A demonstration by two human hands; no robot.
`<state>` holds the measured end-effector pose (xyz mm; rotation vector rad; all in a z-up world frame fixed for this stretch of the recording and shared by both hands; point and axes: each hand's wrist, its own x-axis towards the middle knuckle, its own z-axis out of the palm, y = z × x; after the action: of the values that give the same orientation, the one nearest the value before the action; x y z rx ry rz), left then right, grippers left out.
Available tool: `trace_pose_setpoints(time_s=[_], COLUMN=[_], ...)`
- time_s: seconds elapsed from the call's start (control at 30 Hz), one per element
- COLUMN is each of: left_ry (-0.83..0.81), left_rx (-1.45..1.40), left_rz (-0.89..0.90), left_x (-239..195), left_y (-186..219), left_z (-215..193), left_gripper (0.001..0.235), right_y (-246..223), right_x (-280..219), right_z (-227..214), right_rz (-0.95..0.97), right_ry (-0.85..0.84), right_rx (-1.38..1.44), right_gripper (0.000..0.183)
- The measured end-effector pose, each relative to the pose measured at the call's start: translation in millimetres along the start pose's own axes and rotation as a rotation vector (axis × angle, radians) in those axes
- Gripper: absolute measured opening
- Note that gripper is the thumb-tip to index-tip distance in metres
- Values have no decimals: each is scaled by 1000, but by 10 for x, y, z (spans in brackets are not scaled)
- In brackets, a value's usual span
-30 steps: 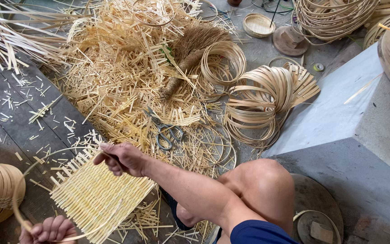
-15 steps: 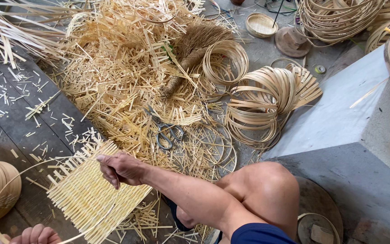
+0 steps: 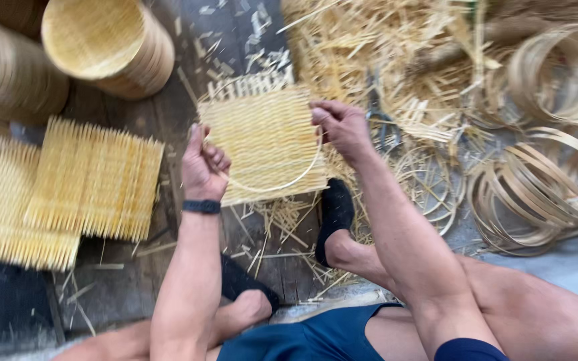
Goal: The person trims the excess bamboo strips from the edge of a round woven basket using shears. They repeatedly place a wooden template inside the basket, cut the overhanging strips, remove the template, and stack the finished basket with others.
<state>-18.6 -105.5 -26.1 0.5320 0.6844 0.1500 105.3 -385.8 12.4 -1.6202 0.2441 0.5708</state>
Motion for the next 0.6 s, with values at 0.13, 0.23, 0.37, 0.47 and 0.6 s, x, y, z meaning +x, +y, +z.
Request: trace_pose_setpoints(time_s=[0.13,0.23,0.37,0.47,0.6], left_ry=[46,125,64,-4,7], left_rx=[-5,142,197,90,-63], left_rz=[59,71,-55,-131,-102], left_x=[-36,-44,-94,-192,-160], left_y=[-36,-41,-66,-179,-263], left_z=[6,-11,-50,-131,-222], left_gripper=[35,41,42,39,41], right_y=[-28,-3,43,87,100], right_x=[-54,-38,-18,-12,15], right_z=[107,101,89,135,172], right_rz=[-81,-31,134,201,248], right_ry=[-52,-73,-180,-187,-64], right_rx=[10,-2,224,434,479], right_gripper=[20,21,37,38,45])
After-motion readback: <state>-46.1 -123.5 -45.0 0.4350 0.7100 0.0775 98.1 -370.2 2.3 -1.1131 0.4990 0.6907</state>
